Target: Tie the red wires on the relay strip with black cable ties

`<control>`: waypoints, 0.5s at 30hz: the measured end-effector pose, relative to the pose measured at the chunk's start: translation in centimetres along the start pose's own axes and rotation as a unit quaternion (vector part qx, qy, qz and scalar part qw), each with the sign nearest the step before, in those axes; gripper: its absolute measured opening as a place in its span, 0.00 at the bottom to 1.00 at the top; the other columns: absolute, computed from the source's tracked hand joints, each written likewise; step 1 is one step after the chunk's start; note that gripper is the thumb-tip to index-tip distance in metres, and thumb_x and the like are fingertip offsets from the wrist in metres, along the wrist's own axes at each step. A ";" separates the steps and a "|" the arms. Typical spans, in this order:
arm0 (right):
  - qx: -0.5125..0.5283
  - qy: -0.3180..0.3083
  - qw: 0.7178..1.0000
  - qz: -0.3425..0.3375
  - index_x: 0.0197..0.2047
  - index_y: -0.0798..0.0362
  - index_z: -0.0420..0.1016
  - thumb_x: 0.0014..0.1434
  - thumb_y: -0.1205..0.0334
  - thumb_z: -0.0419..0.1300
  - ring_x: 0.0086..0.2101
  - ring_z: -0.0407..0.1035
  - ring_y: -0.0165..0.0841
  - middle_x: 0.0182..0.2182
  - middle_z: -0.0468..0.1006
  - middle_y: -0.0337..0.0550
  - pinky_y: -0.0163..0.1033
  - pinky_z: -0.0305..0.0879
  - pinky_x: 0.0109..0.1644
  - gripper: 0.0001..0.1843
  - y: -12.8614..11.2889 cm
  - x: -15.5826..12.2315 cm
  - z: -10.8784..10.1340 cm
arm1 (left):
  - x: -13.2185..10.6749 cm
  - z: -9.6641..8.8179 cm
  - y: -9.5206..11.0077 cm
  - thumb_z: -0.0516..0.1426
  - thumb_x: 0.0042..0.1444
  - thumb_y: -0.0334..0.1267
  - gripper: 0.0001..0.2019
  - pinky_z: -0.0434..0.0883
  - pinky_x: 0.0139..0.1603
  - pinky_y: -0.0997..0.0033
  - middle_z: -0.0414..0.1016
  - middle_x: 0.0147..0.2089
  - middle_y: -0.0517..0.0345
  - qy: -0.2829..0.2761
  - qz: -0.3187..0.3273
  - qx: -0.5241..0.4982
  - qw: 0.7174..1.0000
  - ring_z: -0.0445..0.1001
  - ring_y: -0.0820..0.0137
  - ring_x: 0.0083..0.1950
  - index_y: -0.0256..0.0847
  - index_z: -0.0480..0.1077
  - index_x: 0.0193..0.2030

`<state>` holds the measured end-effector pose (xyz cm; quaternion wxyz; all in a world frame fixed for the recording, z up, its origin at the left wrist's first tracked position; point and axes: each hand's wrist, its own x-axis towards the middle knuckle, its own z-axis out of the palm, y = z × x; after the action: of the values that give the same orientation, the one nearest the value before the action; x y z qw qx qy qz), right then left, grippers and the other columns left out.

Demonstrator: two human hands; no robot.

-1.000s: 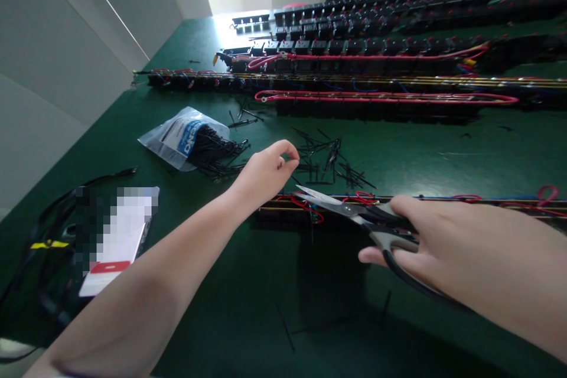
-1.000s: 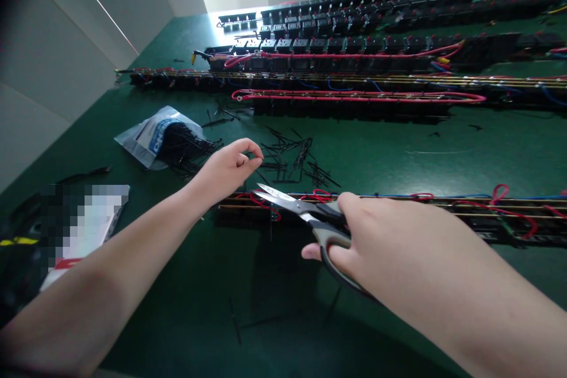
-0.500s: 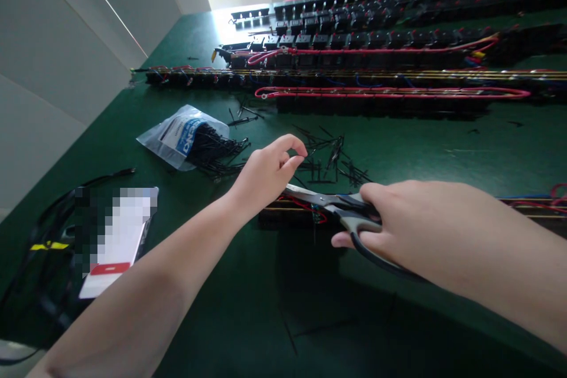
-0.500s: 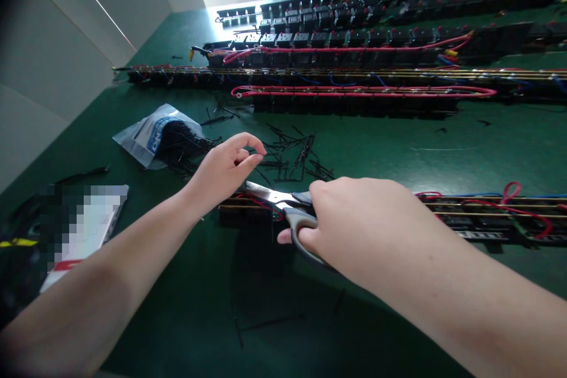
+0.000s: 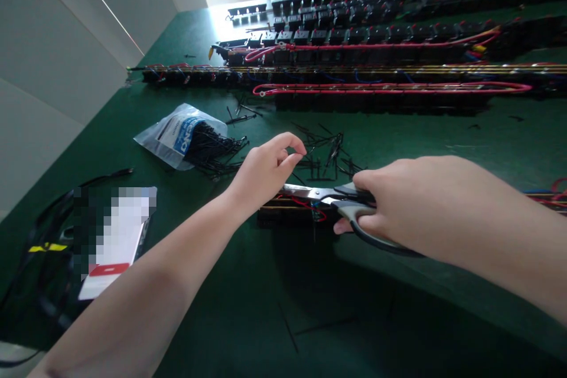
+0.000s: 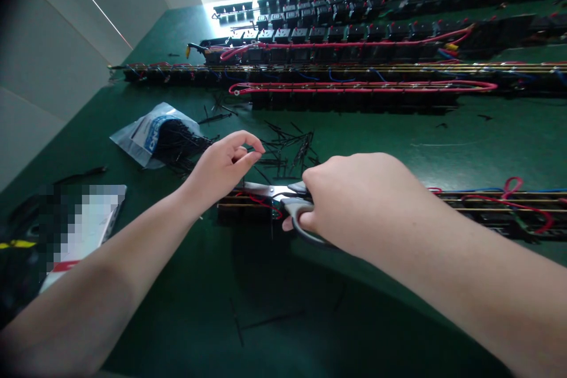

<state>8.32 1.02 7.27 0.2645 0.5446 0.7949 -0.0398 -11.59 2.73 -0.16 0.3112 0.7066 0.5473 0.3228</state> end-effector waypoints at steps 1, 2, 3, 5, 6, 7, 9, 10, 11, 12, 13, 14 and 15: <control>0.001 0.009 1.000 -0.003 0.28 0.45 0.77 0.53 0.44 0.61 0.20 0.68 0.39 0.21 0.73 0.41 0.40 0.57 0.24 0.14 0.1 0.0 0.2 | 0.0 0.0 0.0 0.56 0.63 0.33 0.04 0.54 0.29 0.73 0.56 0.20 0.72 0.000 -0.001 -0.001 1.000 0.58 0.76 0.23 0.44 0.72 0.41; 0.000 0.020 1.000 -0.006 0.29 0.45 0.77 0.54 0.44 0.61 0.21 0.68 0.39 0.21 0.73 0.42 0.40 0.57 0.24 0.14 0.2 0.0 0.4 | 0.0 0.0 0.0 0.56 0.63 0.33 0.04 0.54 0.29 0.73 0.56 0.20 0.72 0.000 -0.001 -0.002 1.000 0.58 0.76 0.23 0.44 0.72 0.41; -0.001 0.032 0.999 -0.010 0.29 0.46 0.77 0.54 0.45 0.60 0.21 0.69 0.40 0.21 0.74 0.42 0.40 0.57 0.24 0.14 0.2 0.0 0.7 | 0.0 0.0 0.0 0.56 0.63 0.33 0.04 0.54 0.29 0.72 0.56 0.20 0.72 0.002 -0.002 -0.003 1.000 0.57 0.76 0.23 0.44 0.72 0.41; -0.003 0.045 0.999 -0.017 0.31 0.46 0.77 0.56 0.46 0.60 0.23 0.71 0.41 0.23 0.75 0.43 0.40 0.56 0.24 0.14 0.2 0.0 1.1 | 0.1 0.0 0.0 0.56 0.63 0.32 0.04 0.53 0.28 0.72 0.57 0.21 0.72 0.006 -0.003 -0.001 1.000 0.57 0.76 0.23 0.44 0.72 0.41; -0.002 0.046 0.999 -0.021 0.31 0.47 0.77 0.56 0.47 0.59 0.23 0.71 0.40 0.23 0.75 0.43 0.39 0.54 0.24 0.14 0.1 0.0 1.2 | 0.1 0.0 0.0 0.56 0.63 0.32 0.04 0.53 0.28 0.72 0.57 0.21 0.72 0.007 -0.002 0.001 1.000 0.57 0.76 0.23 0.44 0.72 0.41; -0.001 0.045 0.999 -0.025 0.32 0.47 0.77 0.57 0.47 0.59 0.23 0.72 0.40 0.24 0.76 0.43 0.38 0.53 0.24 0.13 0.0 -0.1 1.3 | 0.1 0.0 0.1 0.56 0.63 0.32 0.04 0.53 0.28 0.72 0.57 0.21 0.72 0.008 -0.002 0.004 1.000 0.57 0.77 0.22 0.44 0.72 0.41; 0.000 0.040 0.999 -0.028 0.33 0.48 0.76 0.57 0.48 0.59 0.24 0.72 0.38 0.25 0.77 0.43 0.37 0.50 0.24 0.12 0.0 -0.4 1.4 | 0.0 -0.1 0.1 0.56 0.64 0.33 0.03 0.53 0.28 0.72 0.56 0.20 0.72 0.010 -0.001 0.011 1.000 0.56 0.76 0.22 0.44 0.71 0.41; -0.001 0.036 0.999 -0.024 0.33 0.48 0.75 0.57 0.48 0.60 0.24 0.71 0.38 0.25 0.77 0.42 0.37 0.49 0.24 0.12 0.1 -0.7 1.4 | 0.0 -0.1 0.2 0.56 0.64 0.34 0.03 0.53 0.28 0.72 0.56 0.20 0.72 0.014 0.000 0.014 1.000 0.56 0.76 0.22 0.44 0.71 0.42; -0.001 0.034 0.999 -0.020 0.33 0.48 0.75 0.58 0.49 0.60 0.24 0.71 0.38 0.25 0.77 0.42 0.38 0.48 0.24 0.12 0.3 -1.0 1.5 | 0.0 -0.1 0.2 0.56 0.65 0.34 0.03 0.53 0.28 0.72 0.56 0.20 0.72 0.022 0.000 0.017 1.000 0.55 0.76 0.21 0.44 0.70 0.42; 0.000 0.035 0.999 -0.018 0.32 0.48 0.74 0.58 0.49 0.60 0.24 0.71 0.38 0.25 0.77 0.42 0.38 0.47 0.24 0.11 0.6 -1.4 1.6 | -0.1 -0.1 0.2 0.55 0.65 0.34 0.03 0.53 0.28 0.72 0.56 0.19 0.72 0.030 -0.001 0.019 0.999 0.55 0.76 0.21 0.44 0.70 0.42; 0.000 0.037 0.999 -0.014 0.32 0.47 0.73 0.59 0.50 0.59 0.24 0.70 0.38 0.24 0.77 0.42 0.39 0.47 0.24 0.11 1.0 -1.9 1.8 | -0.1 -0.1 0.1 0.55 0.65 0.34 0.03 0.53 0.28 0.71 0.55 0.19 0.72 0.036 -0.004 0.018 0.999 0.55 0.76 0.21 0.44 0.70 0.42; 0.000 0.044 0.999 -0.014 0.32 0.47 0.73 0.61 0.51 0.58 0.24 0.70 0.38 0.24 0.76 0.43 0.40 0.46 0.24 0.11 1.5 -2.4 2.1 | 0.0 -0.1 0.0 0.54 0.65 0.34 0.03 0.53 0.28 0.71 0.55 0.20 0.72 0.039 -0.008 0.013 0.999 0.55 0.75 0.21 0.44 0.70 0.42; 0.000 0.051 0.999 -0.014 0.32 0.47 0.72 0.62 0.52 0.56 0.24 0.70 0.39 0.23 0.76 0.43 0.41 0.46 0.25 0.11 2.1 -2.9 2.5 | 0.0 0.0 -0.1 0.54 0.65 0.33 0.04 0.54 0.28 0.71 0.55 0.20 0.71 0.039 -0.012 0.005 0.999 0.55 0.75 0.22 0.44 0.70 0.42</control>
<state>11.91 -1.47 6.94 0.2230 0.5346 0.8150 -0.0162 -11.67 2.76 -0.22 0.2897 0.6889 0.5689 0.3433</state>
